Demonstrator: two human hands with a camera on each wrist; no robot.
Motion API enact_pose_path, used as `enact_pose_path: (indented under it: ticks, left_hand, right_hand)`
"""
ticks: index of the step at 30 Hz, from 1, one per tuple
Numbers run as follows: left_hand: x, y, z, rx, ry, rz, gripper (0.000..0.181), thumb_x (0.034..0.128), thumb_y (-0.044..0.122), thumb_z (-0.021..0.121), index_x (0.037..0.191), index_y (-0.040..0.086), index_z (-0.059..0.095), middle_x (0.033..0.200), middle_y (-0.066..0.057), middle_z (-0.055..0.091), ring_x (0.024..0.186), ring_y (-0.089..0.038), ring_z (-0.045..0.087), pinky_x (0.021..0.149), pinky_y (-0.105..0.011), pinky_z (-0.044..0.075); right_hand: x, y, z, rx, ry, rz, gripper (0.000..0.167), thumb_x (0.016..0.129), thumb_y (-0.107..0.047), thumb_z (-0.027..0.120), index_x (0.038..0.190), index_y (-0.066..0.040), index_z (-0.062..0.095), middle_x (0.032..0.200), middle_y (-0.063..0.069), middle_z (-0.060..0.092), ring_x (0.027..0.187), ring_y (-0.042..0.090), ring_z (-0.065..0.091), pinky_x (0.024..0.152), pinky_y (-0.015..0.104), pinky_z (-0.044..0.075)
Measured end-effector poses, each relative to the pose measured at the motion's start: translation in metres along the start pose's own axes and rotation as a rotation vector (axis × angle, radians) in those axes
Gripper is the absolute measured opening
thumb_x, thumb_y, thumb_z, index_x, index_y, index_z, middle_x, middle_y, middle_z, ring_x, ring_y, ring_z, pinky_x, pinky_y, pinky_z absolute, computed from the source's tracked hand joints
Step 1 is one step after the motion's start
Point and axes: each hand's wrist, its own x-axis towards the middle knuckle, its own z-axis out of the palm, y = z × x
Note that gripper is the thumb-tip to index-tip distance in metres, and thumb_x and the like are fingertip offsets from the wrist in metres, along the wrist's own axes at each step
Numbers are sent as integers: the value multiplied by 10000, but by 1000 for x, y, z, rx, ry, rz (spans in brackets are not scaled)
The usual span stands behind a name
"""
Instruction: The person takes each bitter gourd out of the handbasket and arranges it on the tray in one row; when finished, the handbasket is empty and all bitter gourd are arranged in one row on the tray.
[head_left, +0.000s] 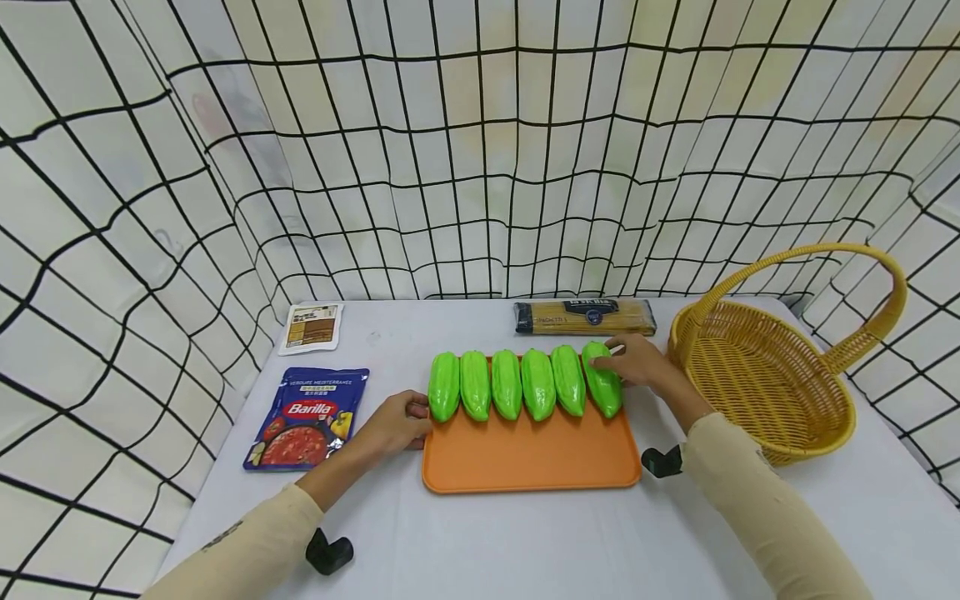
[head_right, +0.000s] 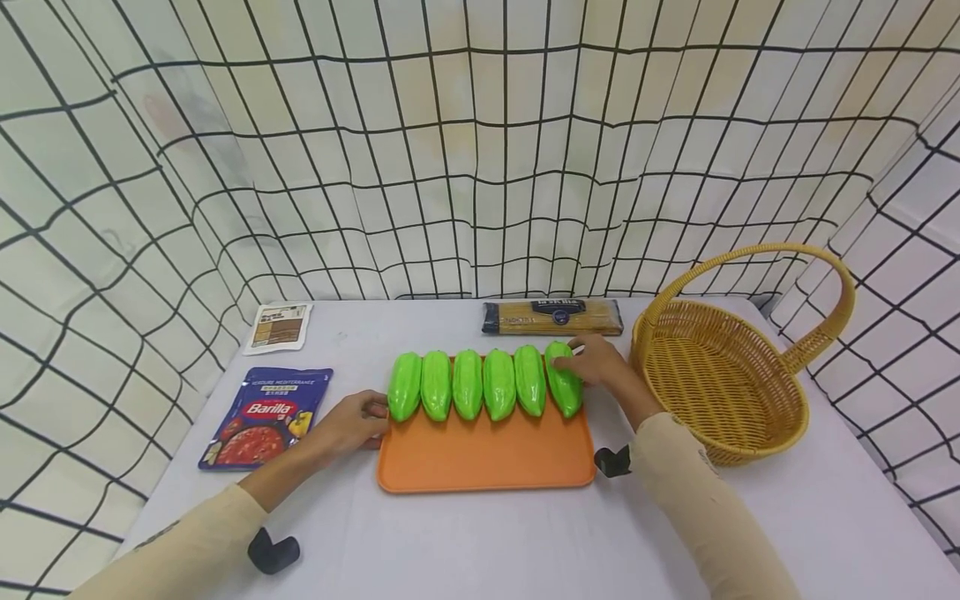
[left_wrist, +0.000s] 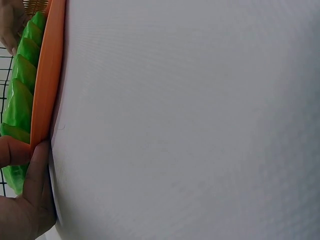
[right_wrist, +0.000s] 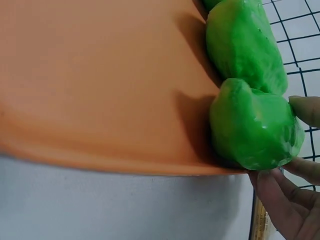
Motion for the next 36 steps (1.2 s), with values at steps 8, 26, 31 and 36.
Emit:
enact_pose_path:
  ticks: [8,26,31,36]
  left_hand:
    - [0,0,0,2,-3,-3,463,902,45,630,1341,-53,521,1156,-177,593,903,-205,662,760,-320,637]
    - [-2,0,-3,15,-6,-5,464,913,56,632,1350,-51,516,1153,-175,589,913,-207,663,761,-324,636]
    - [-3,0,-4,-4,-8,-5,464,917,57,636,1351,-55,514,1166,-183,588,924,-207,669,770,-319,636]
    - [-5,-1,-5,-27,-7,-11,471,915,58,640,1354,-51,510,1180,-185,584,937,-207,669,777,-312,634]
  right_hand:
    - [6,3,5,-37,-3,22,700,943,-419,651,1429,53,478,1358,330,554,1090,382,658,700,351,630]
    - [-9,-2,-3,-18,-11,11,698,989,-464,566,1437,55,436,1386,353,518,944,311,699,739,383,626]
    - [-13,-3,-5,-13,-21,-27,726,989,-473,565,1456,59,406,1398,357,504,1074,391,667,765,395,629]
    - [-20,-3,-7,-113,15,-85,748,990,-520,539,1483,26,397,1419,320,509,1277,481,524,990,540,537]
